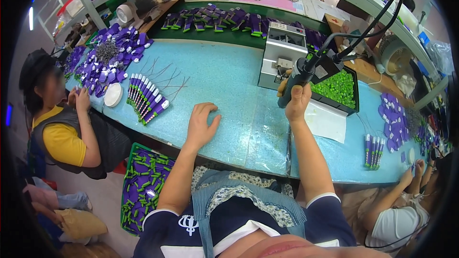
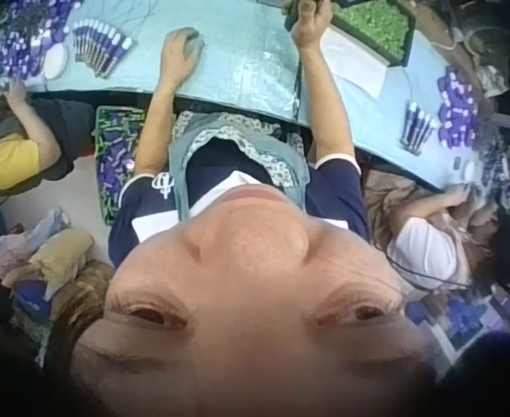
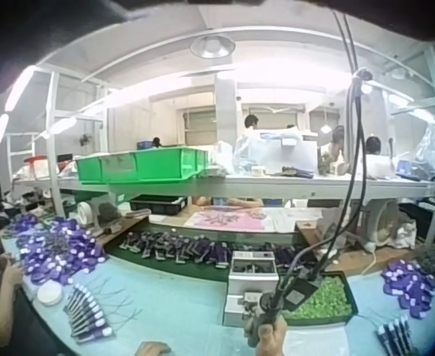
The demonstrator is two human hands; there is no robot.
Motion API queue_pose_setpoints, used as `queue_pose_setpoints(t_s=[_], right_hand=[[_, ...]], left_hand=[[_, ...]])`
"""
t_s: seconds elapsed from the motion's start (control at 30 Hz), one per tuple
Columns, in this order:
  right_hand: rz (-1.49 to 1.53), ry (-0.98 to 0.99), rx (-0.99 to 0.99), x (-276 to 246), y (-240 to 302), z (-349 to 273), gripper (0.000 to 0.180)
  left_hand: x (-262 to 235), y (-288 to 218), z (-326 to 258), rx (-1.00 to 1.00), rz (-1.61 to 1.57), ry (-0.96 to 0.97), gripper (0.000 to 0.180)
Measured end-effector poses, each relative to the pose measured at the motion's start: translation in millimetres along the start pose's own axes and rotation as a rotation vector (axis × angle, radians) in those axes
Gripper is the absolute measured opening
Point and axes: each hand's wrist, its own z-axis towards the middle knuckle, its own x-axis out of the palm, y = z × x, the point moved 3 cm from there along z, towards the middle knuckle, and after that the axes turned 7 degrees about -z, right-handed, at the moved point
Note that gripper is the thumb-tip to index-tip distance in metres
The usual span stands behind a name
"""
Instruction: The person picks up toy components, fastens them together using an electric screwdriver, and places the assembled parts onto the upper conveyor.
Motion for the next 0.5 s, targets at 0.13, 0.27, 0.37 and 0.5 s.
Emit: queue_pose_setpoints(t_s=[0.13, 0.27, 0.37, 0.5], right_hand=[[-0.010, 0.003, 0.001, -0.5, -0.9, -1.6, 0.074], [-0.014, 0.005, -0.009, 1.3, 1.3, 0.5, 0.074], [-0.012, -0.006, -0.009, -2.0, 0.7, -2.4, 0.076], [-0.019, -0.008, 0.020, -1.4, -0.9, -1.4, 0.077]], left_hand=[[1.0, 0.0, 0.9, -0.005, -0.010, -0.002, 0.022], [-1.0, 2.6, 2.3, 0.003, -0.016, -0.008, 0.022], [-0.8, 0.7, 3.0, -0.001, -0.017, -0.001, 0.022], [1.5, 3.5, 1.3, -0.004, -0.018, -0.003, 0.022]])
